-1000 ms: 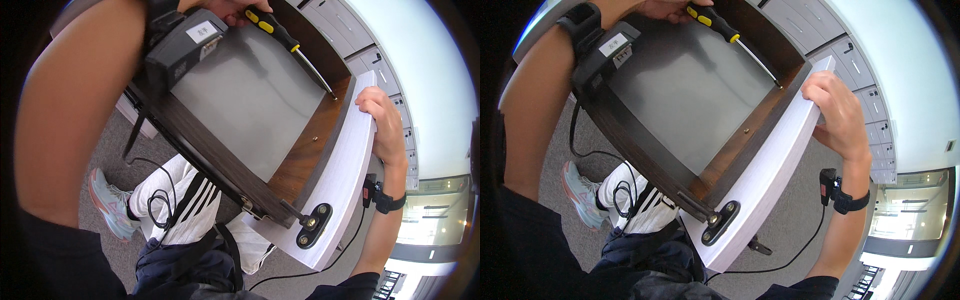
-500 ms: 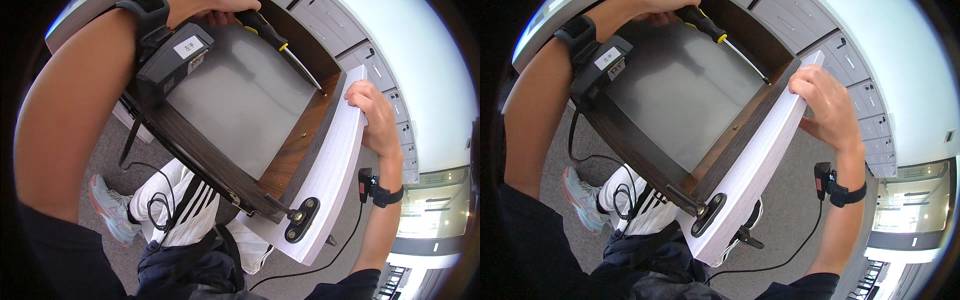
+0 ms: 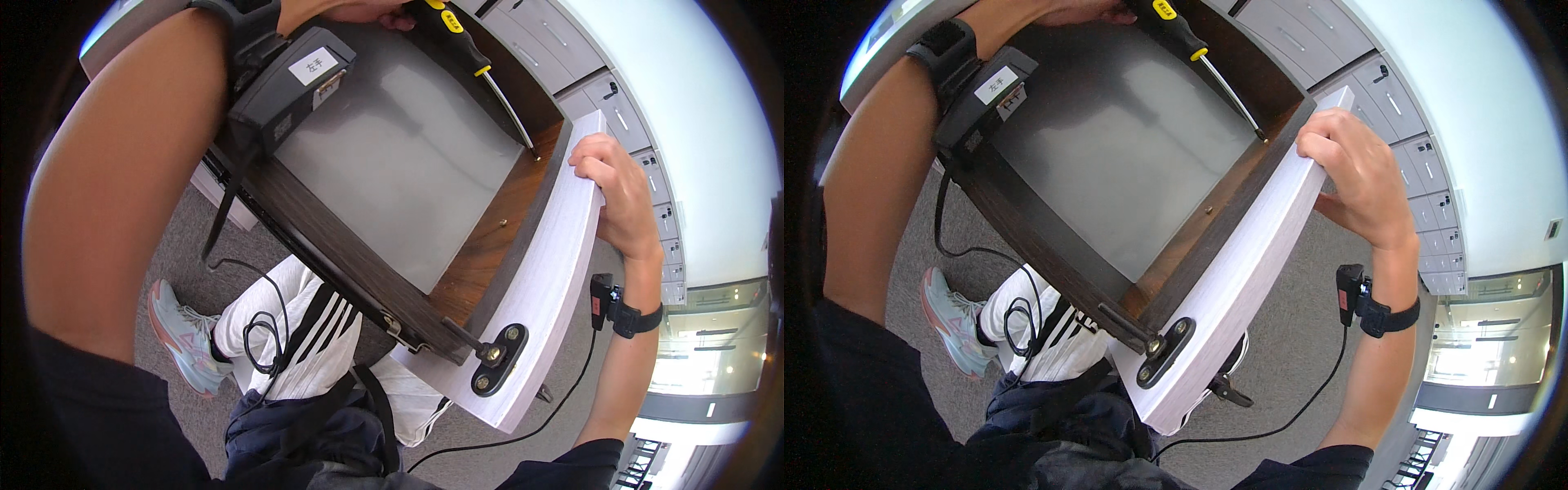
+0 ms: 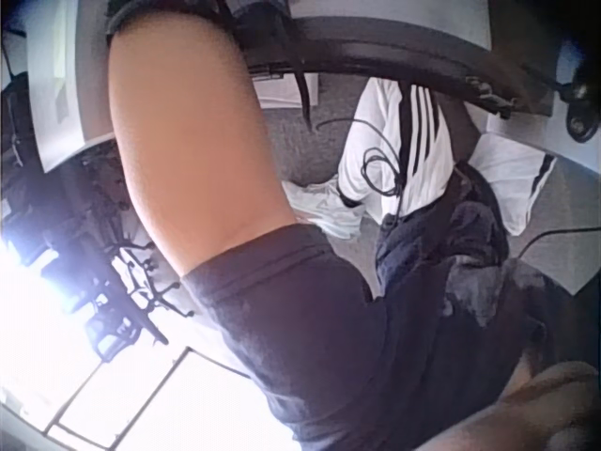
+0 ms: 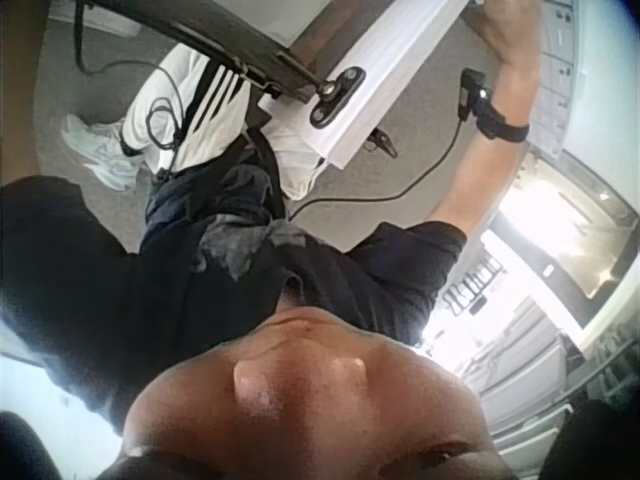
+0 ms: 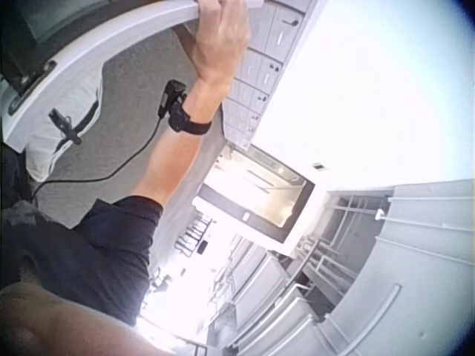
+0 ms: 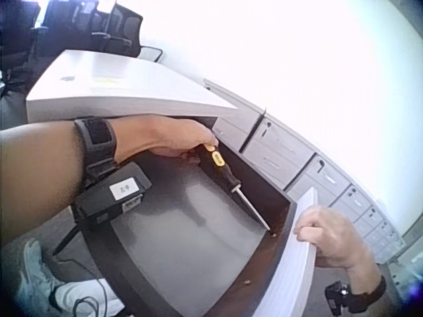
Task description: The person uses a screwdriver to adjust screws on the internal mechanism of a white cabinet door. They open the door, manipulate the screws on the hinge and latch area, and test the door's movement.
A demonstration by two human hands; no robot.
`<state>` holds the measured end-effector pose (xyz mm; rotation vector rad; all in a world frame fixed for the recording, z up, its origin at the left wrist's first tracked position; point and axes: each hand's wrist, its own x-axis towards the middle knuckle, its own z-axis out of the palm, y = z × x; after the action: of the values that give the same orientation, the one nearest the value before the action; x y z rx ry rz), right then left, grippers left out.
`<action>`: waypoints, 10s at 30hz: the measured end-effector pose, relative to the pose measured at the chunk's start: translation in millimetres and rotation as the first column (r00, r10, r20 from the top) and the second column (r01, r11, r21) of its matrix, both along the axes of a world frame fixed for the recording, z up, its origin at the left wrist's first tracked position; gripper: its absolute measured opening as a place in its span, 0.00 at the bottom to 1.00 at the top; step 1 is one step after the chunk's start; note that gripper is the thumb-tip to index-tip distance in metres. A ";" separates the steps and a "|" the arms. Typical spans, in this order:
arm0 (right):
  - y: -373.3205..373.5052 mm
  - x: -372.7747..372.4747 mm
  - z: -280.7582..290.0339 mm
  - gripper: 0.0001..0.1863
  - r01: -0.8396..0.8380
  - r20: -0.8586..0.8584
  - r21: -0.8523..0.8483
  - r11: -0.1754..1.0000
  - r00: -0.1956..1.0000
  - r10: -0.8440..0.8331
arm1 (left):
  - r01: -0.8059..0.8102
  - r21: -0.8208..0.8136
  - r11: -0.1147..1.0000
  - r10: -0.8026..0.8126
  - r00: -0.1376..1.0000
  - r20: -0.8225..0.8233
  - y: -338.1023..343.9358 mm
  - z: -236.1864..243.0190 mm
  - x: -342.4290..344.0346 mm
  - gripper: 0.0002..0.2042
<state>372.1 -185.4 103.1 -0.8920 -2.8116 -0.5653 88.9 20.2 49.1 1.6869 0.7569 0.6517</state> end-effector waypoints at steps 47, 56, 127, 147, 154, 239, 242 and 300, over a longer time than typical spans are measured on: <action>-289.1 -127.5 -181.6 0.12 -0.569 -0.317 -0.759 0.317 -0.101 -0.943 | 0.324 0.432 0.841 -0.533 0.626 0.569 -407.6 -20.4 -110.6 0.13; -279.3 -134.2 -187.2 0.12 -0.375 -0.334 -0.887 0.268 0.121 -0.935 | 0.401 0.365 0.840 -0.535 0.503 0.679 -381.4 -34.5 -99.3 0.08; -250.5 -216.8 -197.0 0.23 -0.662 -0.480 -0.730 0.172 0.316 -0.818 | 0.164 -0.416 0.895 0.001 0.930 0.368 -344.0 -89.6 -47.8 0.17; -249.0 -213.0 -184.2 0.22 -0.618 -0.577 -0.737 0.276 0.362 -0.732 | 0.214 -0.290 0.933 -0.099 0.926 0.363 -350.2 -74.0 -56.4 0.24; -245.2 -209.0 -170.7 0.23 -0.641 -0.629 -0.700 0.316 0.343 -0.698 | 0.201 -0.345 0.917 -0.048 0.913 0.405 -352.1 -65.2 -52.8 0.24; -227.7 -192.5 -131.2 0.23 -0.961 -0.254 0.037 0.274 -0.274 -0.927 | -0.080 0.989 0.128 0.387 0.922 0.025 -200.3 -37.5 12.8 0.12; -225.0 -188.5 -132.9 0.23 -0.958 -0.256 -0.016 0.285 -0.271 -0.928 | -0.099 0.988 0.120 0.386 0.921 0.046 -198.1 -38.8 15.8 0.12; -214.1 -166.8 -134.3 0.27 -0.965 -0.261 0.051 0.255 -0.260 -0.930 | 0.318 -0.346 0.883 -0.116 0.861 0.495 -294.7 -73.5 14.6 0.23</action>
<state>205.2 -399.5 -31.2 -0.2846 -0.4011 1.8346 103.6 -274.5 -24.4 1.1334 0.3155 0.6407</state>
